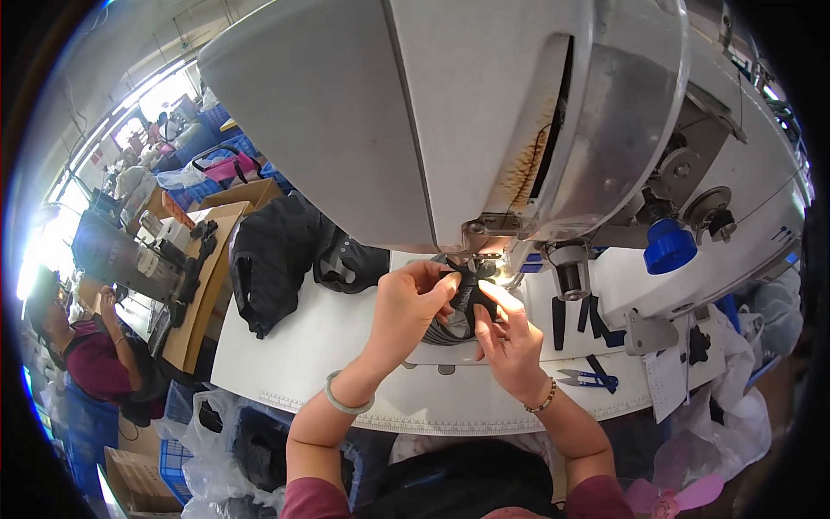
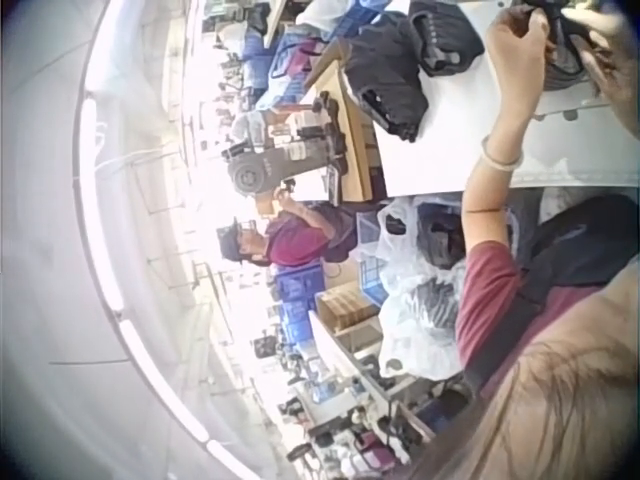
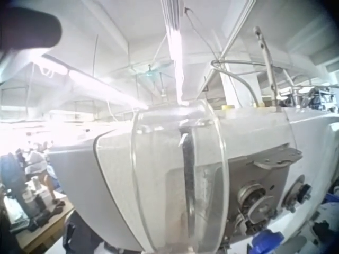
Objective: Stitching various components of a shoe upper together using an industrial sewing machine.
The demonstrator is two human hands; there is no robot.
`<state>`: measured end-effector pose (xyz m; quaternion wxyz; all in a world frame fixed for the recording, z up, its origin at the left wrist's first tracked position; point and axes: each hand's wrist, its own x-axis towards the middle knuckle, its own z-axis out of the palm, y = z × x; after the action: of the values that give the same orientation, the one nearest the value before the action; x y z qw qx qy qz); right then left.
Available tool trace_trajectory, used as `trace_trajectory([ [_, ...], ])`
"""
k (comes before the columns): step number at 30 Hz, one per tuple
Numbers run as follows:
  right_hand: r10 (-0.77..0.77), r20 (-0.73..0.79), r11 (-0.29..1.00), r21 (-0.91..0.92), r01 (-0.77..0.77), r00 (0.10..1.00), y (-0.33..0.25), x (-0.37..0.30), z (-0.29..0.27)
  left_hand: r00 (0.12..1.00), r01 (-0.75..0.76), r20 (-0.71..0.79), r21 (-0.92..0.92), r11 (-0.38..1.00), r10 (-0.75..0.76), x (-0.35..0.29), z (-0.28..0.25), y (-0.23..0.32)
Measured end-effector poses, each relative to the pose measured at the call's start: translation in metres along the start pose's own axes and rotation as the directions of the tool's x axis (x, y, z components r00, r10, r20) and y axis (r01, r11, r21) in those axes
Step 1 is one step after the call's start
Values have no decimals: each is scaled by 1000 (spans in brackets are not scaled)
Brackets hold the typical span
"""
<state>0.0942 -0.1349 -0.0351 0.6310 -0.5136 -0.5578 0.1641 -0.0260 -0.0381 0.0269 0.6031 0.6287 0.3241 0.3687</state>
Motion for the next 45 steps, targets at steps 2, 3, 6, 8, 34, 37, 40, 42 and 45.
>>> trace_trajectory([
  [2, -17, -9, 1000, 18, 17, 1000, 3, 0, 1, 1000, 5, 4, 1, 1000, -5, 1, 0, 0],
  [3, -32, -18, 999, 38, 33, 999, 4, -1, 1, 1000, 19, 7, -2, 1000, -19, 1, 0, 0],
  [6, -34, -40, 999, 9, 34, 999, 1, 0, 3, 999, 38, 12, -6, 999, -38, 1, -1, 2],
  [8, -51, -49, 998, -25, 50, 997, -2, 2, 4, 999, 46, 15, -7, 999, -46, 1, -1, 4],
  [34, 52, -44, 980, -190, -59, 998, -12, 1, -2, 932, 18, 362, -103, 995, 21, 26, -15, 10],
  [37, 76, -61, 982, -167, -85, 995, -11, 3, -2, 939, 4, 341, -118, 993, 37, 25, -15, 4],
  [40, 110, -53, 987, -113, -116, 992, -12, 7, -4, 944, -79, 311, -102, 992, 107, 27, -12, 2],
  [42, 112, -69, 994, 6, -112, 991, -12, 9, -7, 945, -129, 290, -86, 988, 149, 31, -12, 1],
  [45, 134, -133, 991, 20, -133, 982, -11, 14, -4, 949, -103, 286, -116, 988, 133, 40, -11, 0],
])
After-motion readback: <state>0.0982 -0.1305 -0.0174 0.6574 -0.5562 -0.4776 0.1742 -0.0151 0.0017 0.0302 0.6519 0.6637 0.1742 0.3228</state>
